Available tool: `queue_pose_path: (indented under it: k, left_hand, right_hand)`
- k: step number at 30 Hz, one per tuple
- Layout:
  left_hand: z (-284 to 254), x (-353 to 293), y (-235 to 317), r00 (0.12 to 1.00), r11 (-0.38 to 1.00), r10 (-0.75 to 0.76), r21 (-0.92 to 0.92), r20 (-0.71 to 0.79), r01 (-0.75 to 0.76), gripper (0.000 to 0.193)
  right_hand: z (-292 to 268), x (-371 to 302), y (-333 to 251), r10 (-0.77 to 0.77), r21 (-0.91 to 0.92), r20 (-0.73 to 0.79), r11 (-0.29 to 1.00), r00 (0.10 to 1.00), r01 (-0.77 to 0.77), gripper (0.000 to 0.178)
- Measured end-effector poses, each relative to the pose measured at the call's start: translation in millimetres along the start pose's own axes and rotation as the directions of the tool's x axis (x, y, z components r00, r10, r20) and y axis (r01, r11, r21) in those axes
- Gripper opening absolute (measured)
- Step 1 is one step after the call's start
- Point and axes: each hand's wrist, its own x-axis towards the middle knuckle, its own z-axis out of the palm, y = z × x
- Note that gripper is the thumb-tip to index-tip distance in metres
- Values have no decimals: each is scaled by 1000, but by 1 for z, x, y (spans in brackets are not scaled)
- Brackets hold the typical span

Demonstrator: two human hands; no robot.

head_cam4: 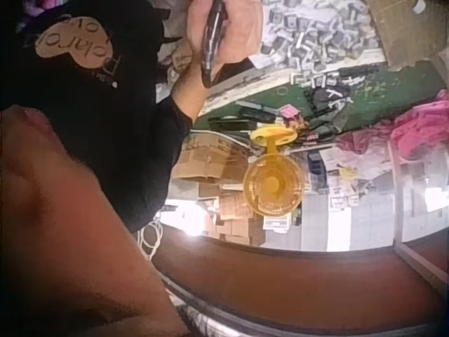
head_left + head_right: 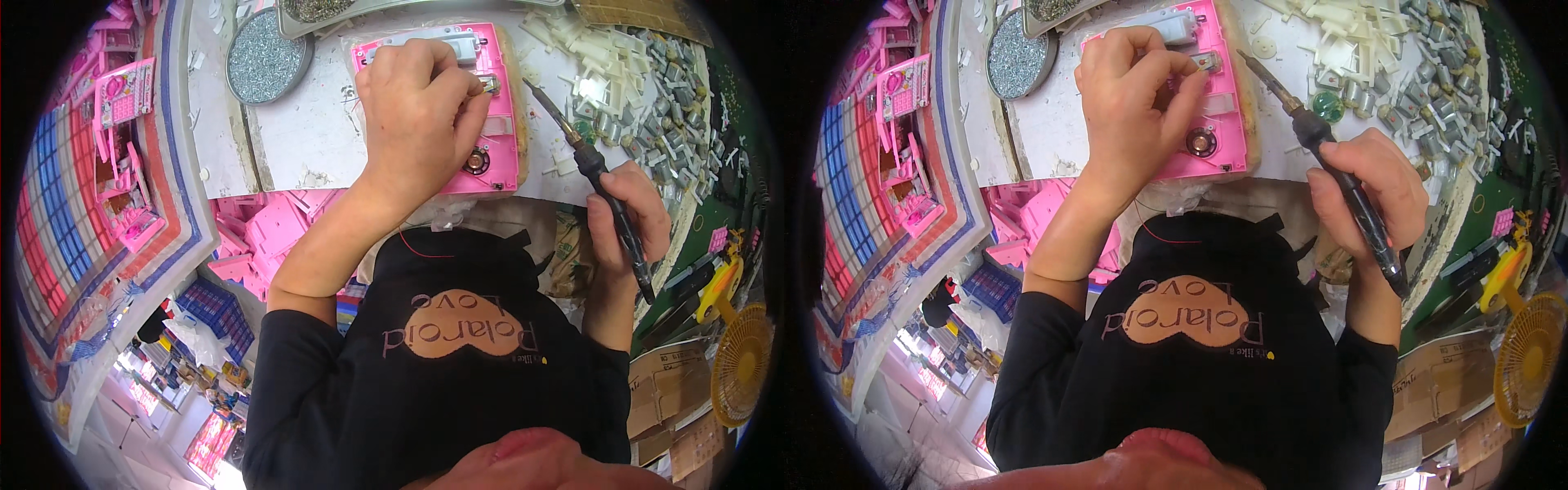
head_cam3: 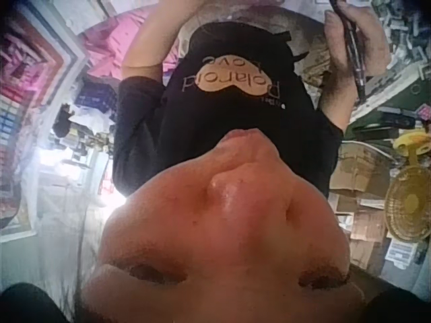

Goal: Assemble a pink electronic toy using a soldering iron and an electric screwdriver.

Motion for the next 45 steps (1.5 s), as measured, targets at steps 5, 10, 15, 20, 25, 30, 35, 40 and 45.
queue_pose_path:
  k: [5,10,15,20,25,30,35,40,45]
  left_hand:
    - [-1,2,0,1000,1000,4,-12,-18,-5,12]
    - [5,8,0,999,1000,8,20,-38,-7,13]
    - [3,9,0,1000,999,10,41,-12,-9,13]
    - [1,9,1,1000,999,5,48,2,-6,12]
    - [2,10,1,1000,997,26,71,-1,-26,12]
    - [4,10,0,999,997,31,72,-11,-30,11]
    - [6,8,-2,998,996,52,75,-20,-50,12]
    - [4,10,-2,997,994,71,86,-8,-70,14]
    - [2,11,-1,997,990,77,120,13,-78,13]
  right_hand:
    - [4,1,1,29,11,-5,1000,1000,-29,31]
    - [12,4,7,24,-5,10,1000,1000,-24,29]
    - [16,6,13,14,3,8,1000,1000,-14,28]
    - [18,8,14,8,10,16,1000,1000,-8,28]
    - [21,9,13,7,3,22,1000,1000,-7,28]
    - [20,13,11,-43,-49,48,998,998,45,27]
    - [11,12,7,-7,-40,24,999,1000,8,28]
    - [7,11,3,33,-59,33,998,999,-31,30]
    - [11,11,5,-19,-61,14,998,1000,20,30]
